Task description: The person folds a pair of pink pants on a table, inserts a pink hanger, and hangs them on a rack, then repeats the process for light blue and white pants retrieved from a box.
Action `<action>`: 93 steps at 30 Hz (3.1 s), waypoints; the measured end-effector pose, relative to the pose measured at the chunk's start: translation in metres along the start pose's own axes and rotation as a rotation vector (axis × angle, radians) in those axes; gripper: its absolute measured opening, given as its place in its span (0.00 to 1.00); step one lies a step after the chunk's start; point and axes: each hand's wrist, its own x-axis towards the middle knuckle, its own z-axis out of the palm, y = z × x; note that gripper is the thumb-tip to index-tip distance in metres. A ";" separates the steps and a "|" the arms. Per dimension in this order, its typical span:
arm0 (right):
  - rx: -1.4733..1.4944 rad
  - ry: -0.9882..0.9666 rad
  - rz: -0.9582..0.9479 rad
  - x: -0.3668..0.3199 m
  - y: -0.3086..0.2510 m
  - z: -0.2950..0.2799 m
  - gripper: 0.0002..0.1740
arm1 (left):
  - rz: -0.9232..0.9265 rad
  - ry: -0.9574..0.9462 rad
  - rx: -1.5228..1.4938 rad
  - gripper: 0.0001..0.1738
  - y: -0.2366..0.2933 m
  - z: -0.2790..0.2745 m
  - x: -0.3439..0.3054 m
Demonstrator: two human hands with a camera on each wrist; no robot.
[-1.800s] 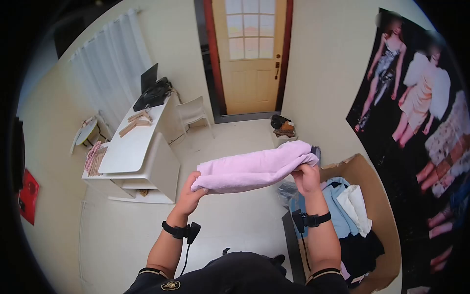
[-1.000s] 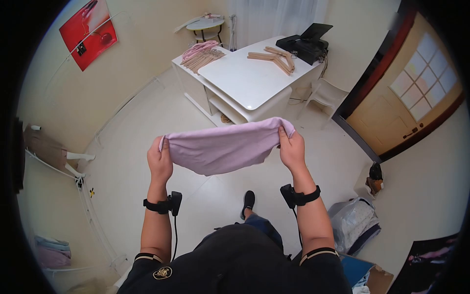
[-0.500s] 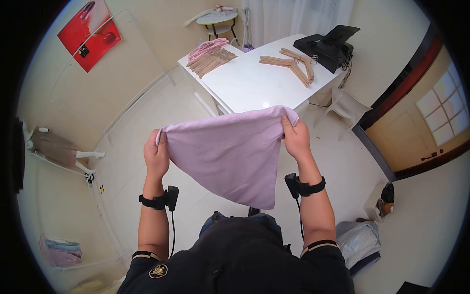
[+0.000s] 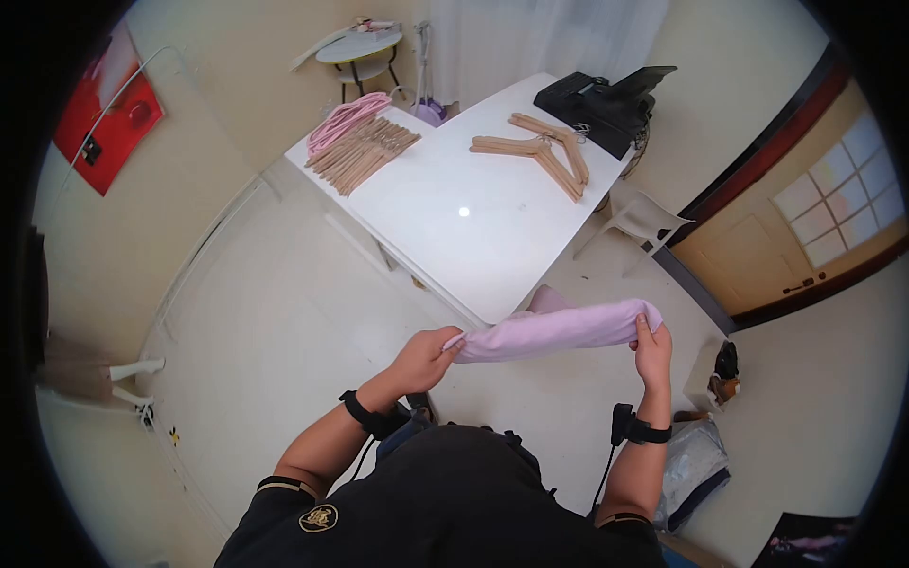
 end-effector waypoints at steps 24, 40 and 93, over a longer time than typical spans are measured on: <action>-0.160 0.584 -0.200 0.031 -0.103 -0.038 0.14 | -0.117 -0.568 -0.603 0.12 -0.015 0.003 0.305; 0.019 -0.461 0.265 0.037 -0.074 0.329 0.35 | -0.228 -0.177 0.063 0.31 -0.291 -0.176 0.345; 0.450 -0.184 0.087 0.130 0.019 0.307 0.16 | -0.279 -0.409 -0.324 0.28 -0.182 -0.034 0.289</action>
